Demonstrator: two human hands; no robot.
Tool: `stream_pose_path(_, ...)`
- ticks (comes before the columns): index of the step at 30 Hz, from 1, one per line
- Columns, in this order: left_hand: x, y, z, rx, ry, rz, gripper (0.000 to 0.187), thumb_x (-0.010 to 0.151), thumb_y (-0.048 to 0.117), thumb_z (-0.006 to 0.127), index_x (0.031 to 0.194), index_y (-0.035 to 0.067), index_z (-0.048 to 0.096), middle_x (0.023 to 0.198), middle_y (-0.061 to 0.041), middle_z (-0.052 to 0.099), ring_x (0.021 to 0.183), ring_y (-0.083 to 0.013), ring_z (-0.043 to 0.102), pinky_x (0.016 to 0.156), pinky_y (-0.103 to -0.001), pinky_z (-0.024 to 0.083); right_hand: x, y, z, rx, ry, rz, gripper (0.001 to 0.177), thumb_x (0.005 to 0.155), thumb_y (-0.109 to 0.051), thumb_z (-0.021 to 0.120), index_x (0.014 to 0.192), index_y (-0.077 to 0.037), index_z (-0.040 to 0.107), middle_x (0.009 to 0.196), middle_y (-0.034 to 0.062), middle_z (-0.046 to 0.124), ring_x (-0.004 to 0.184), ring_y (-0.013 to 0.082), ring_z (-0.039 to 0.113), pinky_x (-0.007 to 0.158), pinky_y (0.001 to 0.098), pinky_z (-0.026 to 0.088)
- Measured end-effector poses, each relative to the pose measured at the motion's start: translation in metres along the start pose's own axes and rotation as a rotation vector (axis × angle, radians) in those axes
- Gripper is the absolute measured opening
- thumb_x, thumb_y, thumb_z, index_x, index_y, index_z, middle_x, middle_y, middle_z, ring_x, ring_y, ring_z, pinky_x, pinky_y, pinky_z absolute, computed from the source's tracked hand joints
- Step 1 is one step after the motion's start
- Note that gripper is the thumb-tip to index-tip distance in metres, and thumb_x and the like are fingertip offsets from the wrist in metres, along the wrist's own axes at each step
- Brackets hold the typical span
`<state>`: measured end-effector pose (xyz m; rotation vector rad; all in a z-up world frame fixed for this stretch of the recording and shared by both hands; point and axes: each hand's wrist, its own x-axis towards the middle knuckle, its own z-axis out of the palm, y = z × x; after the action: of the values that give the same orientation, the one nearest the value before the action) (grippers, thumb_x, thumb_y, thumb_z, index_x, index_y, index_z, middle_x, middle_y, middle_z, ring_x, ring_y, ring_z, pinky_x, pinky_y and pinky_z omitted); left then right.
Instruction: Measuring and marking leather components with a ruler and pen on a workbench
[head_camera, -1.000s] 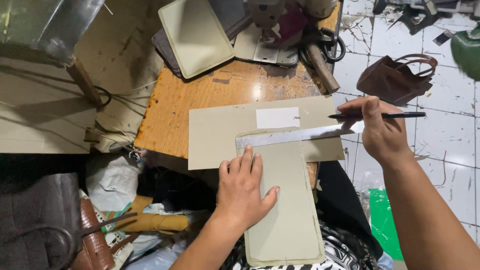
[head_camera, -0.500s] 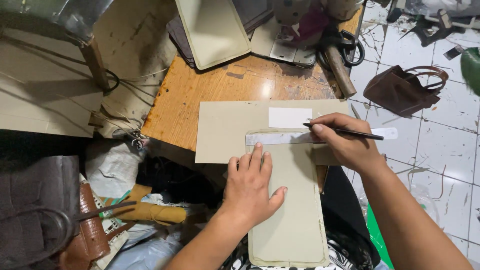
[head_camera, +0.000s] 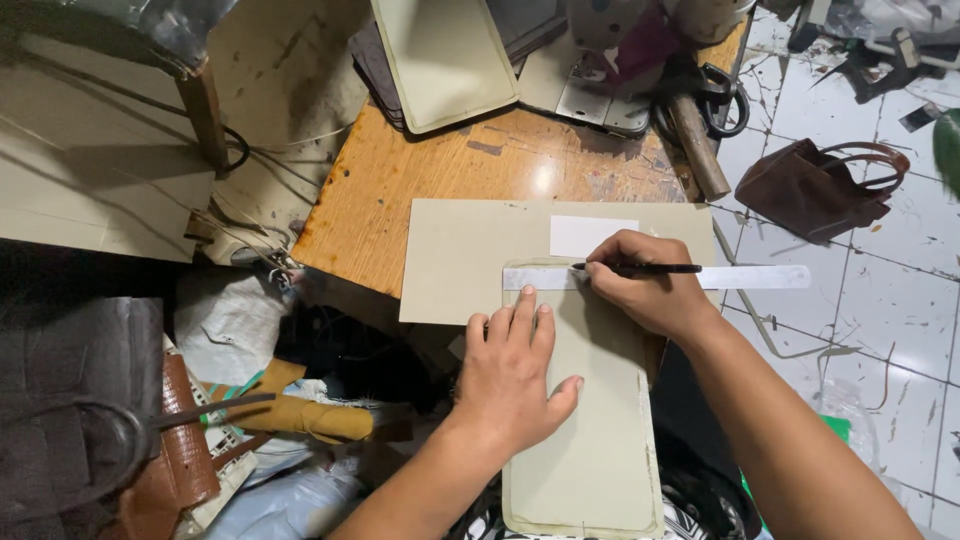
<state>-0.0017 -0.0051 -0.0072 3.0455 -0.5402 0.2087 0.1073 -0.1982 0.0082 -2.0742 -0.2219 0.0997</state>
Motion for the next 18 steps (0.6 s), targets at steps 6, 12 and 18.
stream_pose_path(6, 0.0003, -0.0008, -0.0052, 0.000, 0.012, 0.011, 0.088, 0.080, 0.070, 0.057, 0.141, 0.006, 0.057, 0.156, -0.021, 0.048, 0.117, -0.0332, 0.052, 0.096, -0.052, 0.035, 0.0014, 0.0027, 0.0026, -0.024, 0.003, -0.047, 0.004, 0.083, -0.012, 0.072, 0.081, -0.009, 0.075, 0.075, -0.0020, 0.073, 0.070, 0.0053, 0.059, 0.065, 0.0225, 0.047)
stream_pose_path(12, 0.0003, -0.0003, -0.0045, -0.009, 0.034, 0.003, 0.089, 0.077, 0.070, 0.060, 0.140, 0.007, 0.058, 0.154, -0.020, 0.049, 0.118, -0.0327, 0.052, 0.097, -0.052, 0.035, 0.0014, 0.0005, 0.0039, -0.026, 0.002, -0.037, 0.005, 0.082, -0.010, 0.072, 0.079, -0.010, 0.075, 0.072, -0.0024, 0.072, 0.068, 0.0049, 0.058, 0.063, 0.0226, 0.046)
stream_pose_path(18, 0.0004, -0.0012, -0.0059, -0.041, 0.060, 0.010, 0.088, 0.076, 0.068, 0.063, 0.139, 0.005, 0.058, 0.154, -0.022, 0.050, 0.118, -0.0343, 0.053, 0.095, -0.052, 0.036, 0.0011, -0.0004, 0.0052, -0.019, 0.010, -0.011, 0.005, 0.082, -0.010, 0.072, 0.078, -0.010, 0.075, 0.070, -0.0031, 0.070, 0.066, 0.0042, 0.056, 0.061, 0.0223, 0.044)
